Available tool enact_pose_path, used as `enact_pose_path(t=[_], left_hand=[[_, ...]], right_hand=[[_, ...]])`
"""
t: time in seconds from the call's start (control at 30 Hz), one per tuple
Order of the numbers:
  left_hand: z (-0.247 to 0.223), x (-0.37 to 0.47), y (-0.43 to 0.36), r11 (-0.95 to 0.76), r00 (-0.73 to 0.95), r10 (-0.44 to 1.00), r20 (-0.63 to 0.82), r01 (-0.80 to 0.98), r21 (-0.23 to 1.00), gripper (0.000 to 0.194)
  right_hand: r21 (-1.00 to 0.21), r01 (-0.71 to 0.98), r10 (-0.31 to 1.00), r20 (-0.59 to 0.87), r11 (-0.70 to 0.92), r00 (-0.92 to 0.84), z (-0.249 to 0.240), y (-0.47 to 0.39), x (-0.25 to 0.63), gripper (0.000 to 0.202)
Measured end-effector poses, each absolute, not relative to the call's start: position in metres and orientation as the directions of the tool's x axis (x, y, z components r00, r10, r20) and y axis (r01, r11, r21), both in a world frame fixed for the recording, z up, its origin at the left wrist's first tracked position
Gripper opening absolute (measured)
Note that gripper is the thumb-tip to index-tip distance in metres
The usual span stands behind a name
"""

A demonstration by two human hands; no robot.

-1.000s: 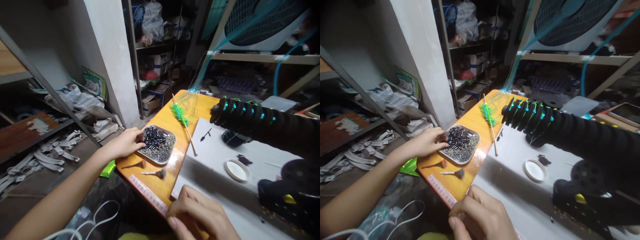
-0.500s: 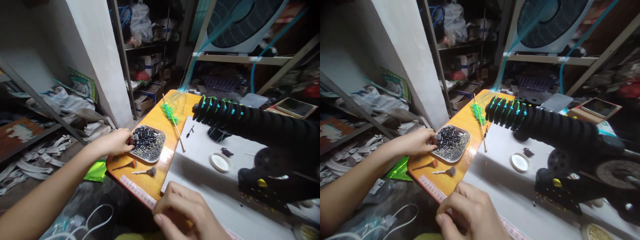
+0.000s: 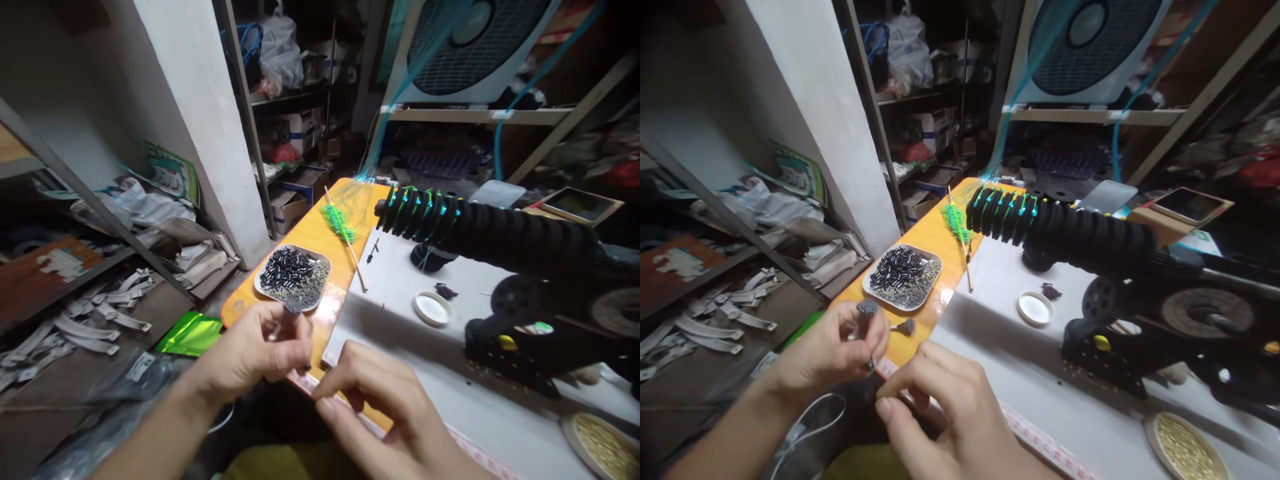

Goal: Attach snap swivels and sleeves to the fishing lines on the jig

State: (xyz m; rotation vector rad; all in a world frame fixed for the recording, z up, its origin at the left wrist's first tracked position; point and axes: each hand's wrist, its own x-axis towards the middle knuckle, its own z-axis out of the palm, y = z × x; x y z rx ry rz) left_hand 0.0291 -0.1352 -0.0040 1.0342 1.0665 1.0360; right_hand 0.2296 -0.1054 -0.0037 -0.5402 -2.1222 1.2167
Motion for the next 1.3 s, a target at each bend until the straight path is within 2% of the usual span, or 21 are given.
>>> enact_pose_path(t=[0.03, 0.1, 0.2, 0.3, 0.47, 0.7, 0.83, 0.97, 1.1, 1.2, 1.3], left_hand=[[-0.011, 0.042, -0.142, 0.225, 0.160, 0.970, -0.181, -0.328, 0.917, 0.047], [-0.023, 0.063, -0.151, 0.240, 0.126, 0.971, -0.205, -0.558, 0.795, 0.045], [-0.031, 0.078, -0.154, 0.189, 0.042, 0.975, -0.220, -0.681, 0.708, 0.039], [-0.031, 0.080, -0.155, 0.163, -0.011, 0.971, -0.240, -0.705, 0.691, 0.036], [-0.033, 0.075, -0.160, 0.112, -0.111, 0.963, -0.247, -0.667, 0.736, 0.030], [-0.037, 0.075, -0.167, 0.051, -0.188, 0.958, -0.218, -0.634, 0.772, 0.033], [-0.039, 0.075, -0.168, 0.093, -0.132, 0.971, -0.200, -0.561, 0.823, 0.031], [-0.044, 0.076, -0.170, 0.163, -0.048, 0.977, -0.210, -0.469, 0.868, 0.026], [-0.043, 0.079, -0.171, 0.130, -0.057, 0.979, -0.195, -0.565, 0.815, 0.025], [-0.039, 0.082, -0.169, 0.078, -0.111, 0.973, -0.202, -0.668, 0.740, 0.015], [-0.037, 0.083, -0.166, 0.089, -0.098, 0.969, -0.227, -0.717, 0.691, 0.016]], right_hand=[[-0.892, 0.023, 0.633, 0.301, 0.451, -0.713, -0.001, -0.107, 0.230, 0.013], [-0.931, -0.009, 0.663, 0.268, 0.366, -0.699, 0.001, -0.111, 0.231, 0.015], [-0.961, -0.047, 0.690, 0.230, 0.273, -0.686, 0.001, -0.114, 0.232, 0.018], [-0.964, -0.039, 0.716, 0.221, 0.262, -0.662, 0.000, -0.113, 0.233, 0.020], [-0.938, 0.005, 0.704, 0.256, 0.346, -0.663, 0.002, -0.105, 0.235, 0.023], [-0.968, 0.056, 0.689, 0.134, 0.246, -0.712, 0.005, -0.102, 0.235, 0.034], [-0.988, 0.061, 0.682, 0.054, 0.142, -0.729, 0.001, -0.103, 0.237, 0.031], [-0.992, 0.040, 0.685, 0.053, 0.119, -0.726, 0.001, -0.101, 0.238, 0.029], [-0.996, 0.030, 0.687, 0.032, 0.078, -0.726, 0.001, -0.101, 0.240, 0.029], [-0.995, 0.045, 0.668, 0.028, 0.091, -0.744, 0.002, -0.103, 0.240, 0.030], [-0.990, 0.084, 0.655, 0.013, 0.117, -0.755, 0.005, -0.104, 0.237, 0.031]])
